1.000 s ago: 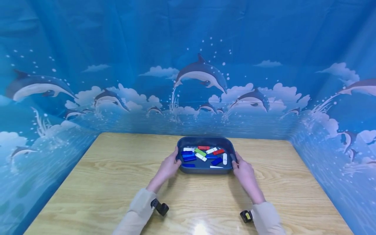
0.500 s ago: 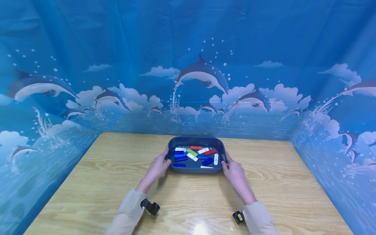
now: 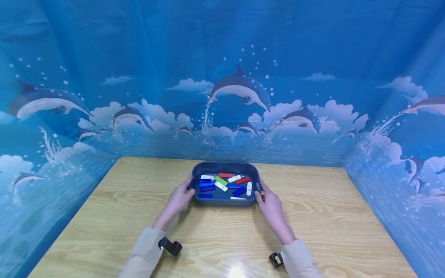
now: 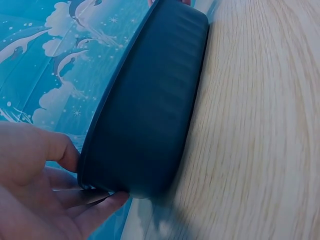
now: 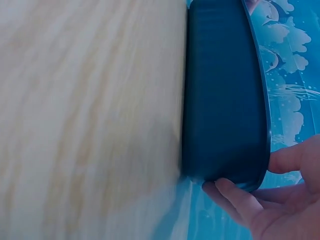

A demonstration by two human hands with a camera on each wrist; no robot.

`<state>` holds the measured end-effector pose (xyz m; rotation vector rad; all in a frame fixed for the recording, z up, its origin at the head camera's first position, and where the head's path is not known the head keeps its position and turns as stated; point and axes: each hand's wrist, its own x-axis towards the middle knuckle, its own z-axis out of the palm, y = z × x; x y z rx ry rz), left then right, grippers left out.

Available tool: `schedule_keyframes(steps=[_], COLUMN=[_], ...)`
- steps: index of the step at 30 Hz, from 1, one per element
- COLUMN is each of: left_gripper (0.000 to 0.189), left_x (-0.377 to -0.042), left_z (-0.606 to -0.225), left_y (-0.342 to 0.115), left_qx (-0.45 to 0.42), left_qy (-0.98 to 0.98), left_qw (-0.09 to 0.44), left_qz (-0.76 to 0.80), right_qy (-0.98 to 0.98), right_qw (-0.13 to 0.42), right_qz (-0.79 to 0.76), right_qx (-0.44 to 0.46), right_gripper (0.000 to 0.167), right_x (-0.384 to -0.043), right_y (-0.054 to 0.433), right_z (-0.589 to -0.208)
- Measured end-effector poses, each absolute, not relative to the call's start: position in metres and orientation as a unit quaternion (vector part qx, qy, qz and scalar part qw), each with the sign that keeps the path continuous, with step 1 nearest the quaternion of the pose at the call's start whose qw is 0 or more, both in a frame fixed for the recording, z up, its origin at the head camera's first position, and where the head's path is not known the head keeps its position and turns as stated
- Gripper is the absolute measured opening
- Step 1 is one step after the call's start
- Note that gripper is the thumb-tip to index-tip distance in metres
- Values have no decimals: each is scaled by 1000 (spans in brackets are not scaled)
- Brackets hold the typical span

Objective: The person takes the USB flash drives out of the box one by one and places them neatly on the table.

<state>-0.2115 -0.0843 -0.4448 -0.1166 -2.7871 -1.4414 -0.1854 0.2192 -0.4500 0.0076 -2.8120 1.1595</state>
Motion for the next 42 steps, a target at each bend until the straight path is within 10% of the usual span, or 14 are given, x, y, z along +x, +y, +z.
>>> schedule_keyframes(steps=[42], left_gripper=[53], left_x=[-168], left_z=[-448], left_y=[-95], left_qx=[-73], left_qy=[-899], left_qw=[22], left_qz=[-431], right_qy=[-932], right_qw=[57], right_qz=[356], right_qx=[39], right_gripper=[50], right_x=[-151], right_y=[220], right_z=[-444])
